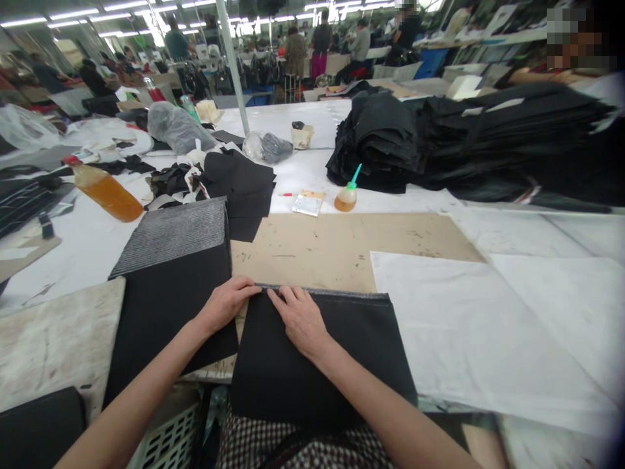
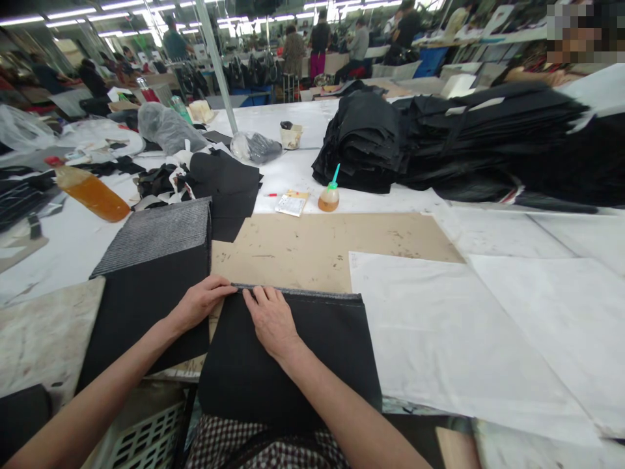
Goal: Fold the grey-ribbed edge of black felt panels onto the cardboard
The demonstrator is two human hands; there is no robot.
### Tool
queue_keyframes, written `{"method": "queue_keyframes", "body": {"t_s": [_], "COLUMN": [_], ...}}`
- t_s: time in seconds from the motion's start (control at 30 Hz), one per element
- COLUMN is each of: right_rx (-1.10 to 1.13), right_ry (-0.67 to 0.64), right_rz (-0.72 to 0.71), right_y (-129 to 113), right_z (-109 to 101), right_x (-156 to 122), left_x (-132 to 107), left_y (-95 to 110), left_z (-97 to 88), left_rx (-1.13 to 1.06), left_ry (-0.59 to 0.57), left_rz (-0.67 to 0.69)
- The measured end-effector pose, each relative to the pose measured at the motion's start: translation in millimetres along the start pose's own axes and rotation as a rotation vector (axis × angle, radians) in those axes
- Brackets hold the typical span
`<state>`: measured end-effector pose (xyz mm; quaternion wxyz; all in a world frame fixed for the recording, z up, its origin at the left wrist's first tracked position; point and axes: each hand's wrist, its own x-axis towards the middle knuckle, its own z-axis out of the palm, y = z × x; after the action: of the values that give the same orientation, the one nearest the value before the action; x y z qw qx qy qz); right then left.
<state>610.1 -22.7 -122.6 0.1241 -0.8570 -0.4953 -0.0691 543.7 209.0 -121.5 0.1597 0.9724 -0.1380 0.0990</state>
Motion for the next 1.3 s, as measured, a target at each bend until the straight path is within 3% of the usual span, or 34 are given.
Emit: {"method": "queue_keyframes", "body": {"t_s": [0.3, 0.5, 0.6, 0.73, 0.87, 1.13, 1.3], "right_rx": [-0.038, -0.03, -0.028, -0.041, -0.092, -0.15, -0.156], "right_ry": [0.003, 0.033, 0.049, 0.06, 0.063, 0.09, 0.101], "right_rz": [-0.021, -0.015, 0.006, -0.003, 0.071, 0.316, 0.375], "right_y": [-5, -6, -7, -1, 28, 121, 143], "right_z": [-1, -3, -4, -11, -28, -62, -86], "right_x": [0, -3, -5, -16, -50, -163, -185], "left_x": [-3, -11, -10, -4, 0, 9, 14], "left_y": [8, 16, 33, 58, 67, 69, 84], "left_z": [-9.2, -23.5, -13.6, 17.3, 30.4, 16.7, 7.5], "left_rx": [0.332, 0.418, 0.409, 0.36, 0.402, 0.357, 0.11], "left_ry": [-0.071, -0.103, -0.024, 0.087, 0.131, 0.077, 0.062], "left_rz": [0.196, 0.097, 0.005, -0.004, 0.045, -0.023, -0.086]}}
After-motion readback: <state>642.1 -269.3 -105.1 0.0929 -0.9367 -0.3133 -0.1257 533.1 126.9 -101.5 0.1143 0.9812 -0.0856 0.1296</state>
